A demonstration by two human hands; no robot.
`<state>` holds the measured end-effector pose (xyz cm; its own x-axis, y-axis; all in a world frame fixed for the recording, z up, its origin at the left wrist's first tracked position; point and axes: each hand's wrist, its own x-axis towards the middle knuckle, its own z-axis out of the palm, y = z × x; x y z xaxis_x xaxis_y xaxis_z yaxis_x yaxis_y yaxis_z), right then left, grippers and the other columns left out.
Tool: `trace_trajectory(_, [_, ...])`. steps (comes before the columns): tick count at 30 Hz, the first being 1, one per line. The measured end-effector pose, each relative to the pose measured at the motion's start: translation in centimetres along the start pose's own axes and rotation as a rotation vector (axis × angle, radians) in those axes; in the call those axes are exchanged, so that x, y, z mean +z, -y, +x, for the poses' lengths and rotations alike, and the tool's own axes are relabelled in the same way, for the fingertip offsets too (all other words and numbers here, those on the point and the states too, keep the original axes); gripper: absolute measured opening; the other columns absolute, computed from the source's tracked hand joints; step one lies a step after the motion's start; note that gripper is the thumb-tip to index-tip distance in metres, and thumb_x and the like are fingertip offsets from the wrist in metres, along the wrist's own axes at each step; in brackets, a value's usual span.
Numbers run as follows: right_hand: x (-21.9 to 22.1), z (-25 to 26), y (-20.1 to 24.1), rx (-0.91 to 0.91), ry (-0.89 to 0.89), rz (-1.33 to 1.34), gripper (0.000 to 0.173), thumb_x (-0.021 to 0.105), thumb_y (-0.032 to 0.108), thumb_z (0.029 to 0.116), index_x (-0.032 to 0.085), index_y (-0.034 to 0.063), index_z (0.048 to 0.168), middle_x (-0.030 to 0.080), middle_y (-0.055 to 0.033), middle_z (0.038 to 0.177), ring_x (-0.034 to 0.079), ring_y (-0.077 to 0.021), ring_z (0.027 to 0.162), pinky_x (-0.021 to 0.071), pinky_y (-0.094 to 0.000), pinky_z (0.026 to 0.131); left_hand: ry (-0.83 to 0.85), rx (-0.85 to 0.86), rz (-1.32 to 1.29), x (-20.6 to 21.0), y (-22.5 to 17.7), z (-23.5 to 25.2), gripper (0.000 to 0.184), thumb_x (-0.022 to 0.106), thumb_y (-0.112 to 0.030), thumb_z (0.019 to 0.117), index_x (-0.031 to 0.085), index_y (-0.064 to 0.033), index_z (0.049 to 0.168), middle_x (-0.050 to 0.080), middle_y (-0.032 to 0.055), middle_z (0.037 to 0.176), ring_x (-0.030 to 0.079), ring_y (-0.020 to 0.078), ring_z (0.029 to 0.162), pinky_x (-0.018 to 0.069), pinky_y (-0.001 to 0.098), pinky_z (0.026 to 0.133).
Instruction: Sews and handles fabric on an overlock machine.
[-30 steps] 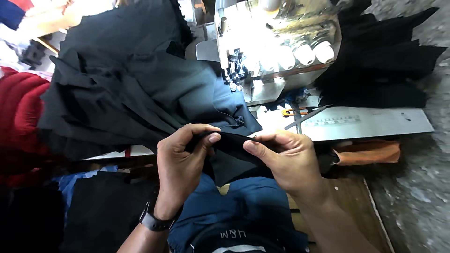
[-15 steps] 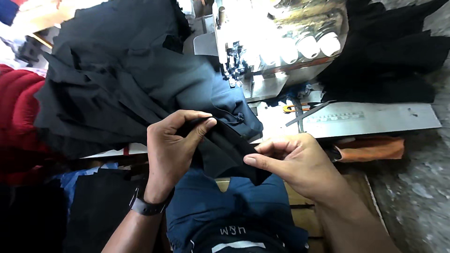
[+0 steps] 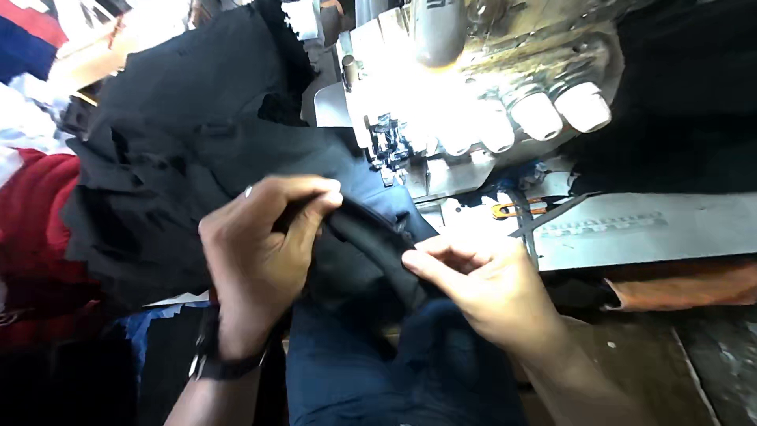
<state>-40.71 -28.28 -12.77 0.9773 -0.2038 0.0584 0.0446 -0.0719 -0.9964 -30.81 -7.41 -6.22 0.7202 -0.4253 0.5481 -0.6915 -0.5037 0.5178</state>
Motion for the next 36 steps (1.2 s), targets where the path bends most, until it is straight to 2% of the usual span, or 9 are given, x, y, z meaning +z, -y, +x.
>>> trace_trajectory(3, [-0.7, 2.6, -2.7, 0.064, 0.0, -0.037, 0.026, 0.08, 0.024, 0.0885, 0.071, 0.0144, 0.111, 0.071, 0.0084, 0.071, 0.065, -0.001, 0.059, 0.0549, -0.015, 0.055, -0.044, -0.022, 0.098, 4.2, 2.4, 2.1, 0.015, 0.074, -0.014, 0.0944, 0.071, -0.0062, 0.106, 0.073, 0.0001, 0.096, 0.069, 0.0029, 0.083, 0.0573, 0.0202, 0.072])
trace_trajectory(6, [-1.5, 4.3, -4.3, 0.274, 0.11, 0.087, 0.04, 0.081, 0.027, 0.087, 0.07, 0.0155, 0.124, 0.072, 0.0054, 0.071, 0.065, -0.0039, 0.059, 0.0557, -0.0182, 0.058, -0.063, -0.066, 0.034, 6.7, 4.1, 2.3, 0.018, 0.077, -0.012, 0.0916, 0.068, -0.0058, 0.105, 0.07, -0.002, 0.091, 0.066, 0.0011, 0.079, 0.0548, 0.0178, 0.069])
trace_trajectory(11, [-1.6, 4.1, -4.5, 0.256, 0.122, 0.092, 0.017, 0.08, 0.028, 0.0867, 0.074, 0.013, 0.09, 0.068, 0.007, 0.063, 0.059, -0.0007, 0.051, 0.0474, -0.0147, 0.046, -0.054, -0.002, -0.041, 7.7, 5.8, 1.9, 0.018, 0.077, -0.007, 0.0905, 0.066, -0.0016, 0.104, 0.072, 0.0021, 0.094, 0.068, 0.0051, 0.086, 0.0568, 0.0217, 0.076])
trace_trajectory(18, [-1.1, 3.2, -5.0, 0.133, 0.021, -0.001, 0.017, 0.078, 0.033, 0.0885, 0.073, 0.0164, 0.089, 0.064, 0.0106, 0.065, 0.056, 0.0028, 0.055, 0.0442, -0.0115, 0.048, -0.021, 0.006, -0.003, 7.7, 6.1, 1.8, 0.018, 0.078, -0.009, 0.0901, 0.068, -0.0019, 0.103, 0.073, 0.0036, 0.096, 0.069, 0.0069, 0.089, 0.0566, 0.0232, 0.08])
trace_trajectory(23, [-1.1, 3.8, -5.7, 0.027, 0.051, -0.009, 0.018, 0.075, 0.03, 0.0909, 0.068, 0.0179, 0.08, 0.066, 0.0061, 0.092, 0.061, -0.0007, 0.081, 0.0499, -0.0133, 0.067, -0.027, 0.029, 0.004, 7.8, 6.2, 2.0, 0.016, 0.078, -0.008, 0.0892, 0.069, -0.0005, 0.1, 0.073, 0.0052, 0.095, 0.069, 0.0081, 0.089, 0.0567, 0.0239, 0.081])
trace_trajectory(26, [-0.8, 3.5, -5.1, 0.105, 0.125, 0.063, 0.018, 0.074, 0.022, 0.0904, 0.062, 0.0177, 0.078, 0.058, 0.0098, 0.067, 0.049, 0.004, 0.055, 0.0378, -0.0106, 0.047, 0.005, 0.02, 0.033, 7.3, 5.9, 1.7, 0.015, 0.078, -0.01, 0.0902, 0.071, -0.0018, 0.101, 0.074, 0.0049, 0.097, 0.07, 0.0083, 0.092, 0.0571, 0.025, 0.083])
trace_trajectory(30, [0.0, 1.9, -4.5, 0.089, 0.093, -0.009, 0.022, 0.077, 0.022, 0.0856, 0.056, 0.0192, 0.077, 0.057, 0.0108, 0.069, 0.049, 0.0048, 0.056, 0.0371, -0.0103, 0.048, 0.133, -0.033, 0.143, 5.8, 4.7, 1.8, 0.016, 0.079, -0.02, 0.0905, 0.075, -0.0079, 0.099, 0.074, 0.0014, 0.094, 0.068, 0.0052, 0.087, 0.0549, 0.0231, 0.076])
trace_trajectory(33, [0.5, 1.6, -4.2, -0.001, 0.098, -0.037, 0.015, 0.075, 0.024, 0.0882, 0.062, 0.0199, 0.095, 0.061, 0.0114, 0.079, 0.054, 0.004, 0.064, 0.0426, -0.0101, 0.052, 0.278, -0.094, 0.179, 4.8, 3.8, 3.2, 0.019, 0.081, -0.022, 0.0886, 0.072, -0.0115, 0.102, 0.072, -0.0001, 0.089, 0.067, 0.0085, 0.078, 0.0538, 0.0276, 0.068])
trace_trajectory(36, [0.2, 1.8, -4.0, -0.026, 0.17, -0.118, 0.036, 0.069, 0.028, 0.0947, 0.07, 0.0267, 0.131, 0.068, 0.011, 0.09, 0.058, 0.0022, 0.07, 0.0485, -0.0136, 0.058, 0.329, -0.152, 0.243, 4.9, 3.5, 3.5, 0.022, 0.079, -0.025, 0.0903, 0.069, -0.0144, 0.106, 0.069, 0.0003, 0.085, 0.065, 0.0139, 0.072, 0.0511, 0.0357, 0.06])
